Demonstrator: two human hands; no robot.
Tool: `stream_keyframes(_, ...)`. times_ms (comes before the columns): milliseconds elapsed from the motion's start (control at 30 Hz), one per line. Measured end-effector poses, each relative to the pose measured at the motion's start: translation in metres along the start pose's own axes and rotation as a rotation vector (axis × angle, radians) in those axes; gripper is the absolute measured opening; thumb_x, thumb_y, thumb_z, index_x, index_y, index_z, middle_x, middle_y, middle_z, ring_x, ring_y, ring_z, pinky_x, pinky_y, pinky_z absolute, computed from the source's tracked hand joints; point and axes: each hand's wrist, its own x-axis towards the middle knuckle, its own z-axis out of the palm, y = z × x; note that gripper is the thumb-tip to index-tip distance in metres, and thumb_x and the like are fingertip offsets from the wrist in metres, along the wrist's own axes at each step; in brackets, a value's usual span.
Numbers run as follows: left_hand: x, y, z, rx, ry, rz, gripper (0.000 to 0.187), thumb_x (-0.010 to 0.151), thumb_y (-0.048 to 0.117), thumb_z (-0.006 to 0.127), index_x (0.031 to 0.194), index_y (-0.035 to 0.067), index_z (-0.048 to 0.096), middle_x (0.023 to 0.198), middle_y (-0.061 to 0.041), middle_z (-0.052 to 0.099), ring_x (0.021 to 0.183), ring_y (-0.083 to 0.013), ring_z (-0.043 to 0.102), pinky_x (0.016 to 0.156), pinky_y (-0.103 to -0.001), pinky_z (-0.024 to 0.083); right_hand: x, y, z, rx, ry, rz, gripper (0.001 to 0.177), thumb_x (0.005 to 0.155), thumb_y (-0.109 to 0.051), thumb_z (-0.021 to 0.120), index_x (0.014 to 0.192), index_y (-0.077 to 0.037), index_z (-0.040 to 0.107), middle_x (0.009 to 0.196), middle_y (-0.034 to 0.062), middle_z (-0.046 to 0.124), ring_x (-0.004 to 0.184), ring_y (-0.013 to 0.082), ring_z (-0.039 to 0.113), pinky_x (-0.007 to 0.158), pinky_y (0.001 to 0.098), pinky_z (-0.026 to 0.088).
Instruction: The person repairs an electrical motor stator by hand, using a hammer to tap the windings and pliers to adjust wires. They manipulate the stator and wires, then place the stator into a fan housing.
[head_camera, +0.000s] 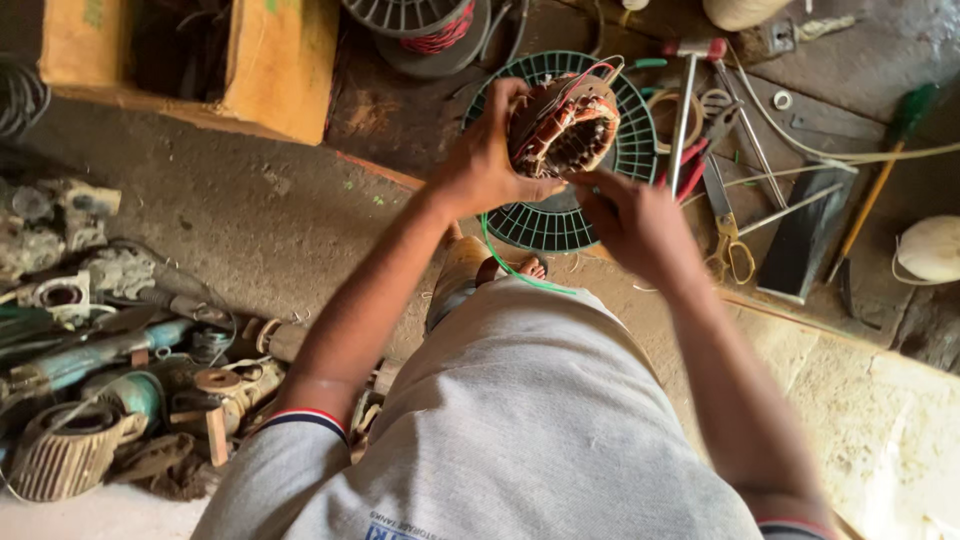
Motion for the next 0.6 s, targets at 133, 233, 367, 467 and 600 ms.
stream_keyframes(133,-0.015,-0.004,0.023,-0.018,0.142,0.057,0.111,0.07,0.037,0.103,0.149,0.002,0.035,0.142,-0.018,0.056,0.133,-0.0337,0.06,0.115,-0.042,0.05,-0.028,-0.01,0.014,0.109,0.123,0.092,0.028,0.104,-0.019,0.062,0.129,-0.011,0.072,0.088,0.0169,0.073,0.068,0.0306,0.071,0.064,0.0423,0.055)
stream_keyframes(233,-0.017,-0.007,0.024,0.039,0.148,0.025,0.108,0.071,0.034,0.103,0.15,0.003,0.037,0.142,-0.018,0.056,0.134,-0.0322,0.057,0.117,-0.041,0.048,-0.036,-0.016,0.01,-0.008,0.251,-0.041,0.024,0.104,-0.016,0.066,0.127,-0.01,0.072,0.096,0.0152,0.075,0.073,0.0289,0.073,0.067,0.0405,0.058)
stream_keyframes(367,-0.016,-0.004,0.021,-0.001,0.144,-0.001,0.104,0.073,0.03,0.101,0.151,0.003,0.037,0.142,-0.018,0.056,0.133,-0.0324,0.058,0.116,-0.041,0.049,-0.037,-0.019,0.007,-0.047,0.316,-0.054,0.025,0.104,-0.015,0.066,0.128,-0.011,0.072,0.097,0.0148,0.075,0.075,0.028,0.074,0.066,0.0389,0.059)
stream_keyframes(467,-0.016,-0.003,0.022,-0.017,0.141,-0.032,0.103,0.074,0.03,0.1,0.15,0.003,0.037,0.141,-0.018,0.057,0.132,-0.0321,0.06,0.115,-0.04,0.05,-0.036,-0.017,0.011,-0.074,0.272,-0.028,0.025,0.103,-0.015,0.068,0.127,-0.013,0.073,0.091,0.0142,0.074,0.071,0.0292,0.072,0.063,0.0401,0.058)
stream_keyframes(600,-0.019,-0.005,0.021,0.012,0.137,-0.014,0.102,0.075,0.029,0.1,0.15,0.003,0.037,0.142,-0.019,0.057,0.132,-0.0336,0.06,0.115,-0.041,0.05,-0.031,-0.014,0.016,-0.087,0.246,-0.046,0.025,0.105,-0.018,0.066,0.129,-0.015,0.072,0.09,0.0116,0.073,0.069,0.0295,0.071,0.061,0.0409,0.056)
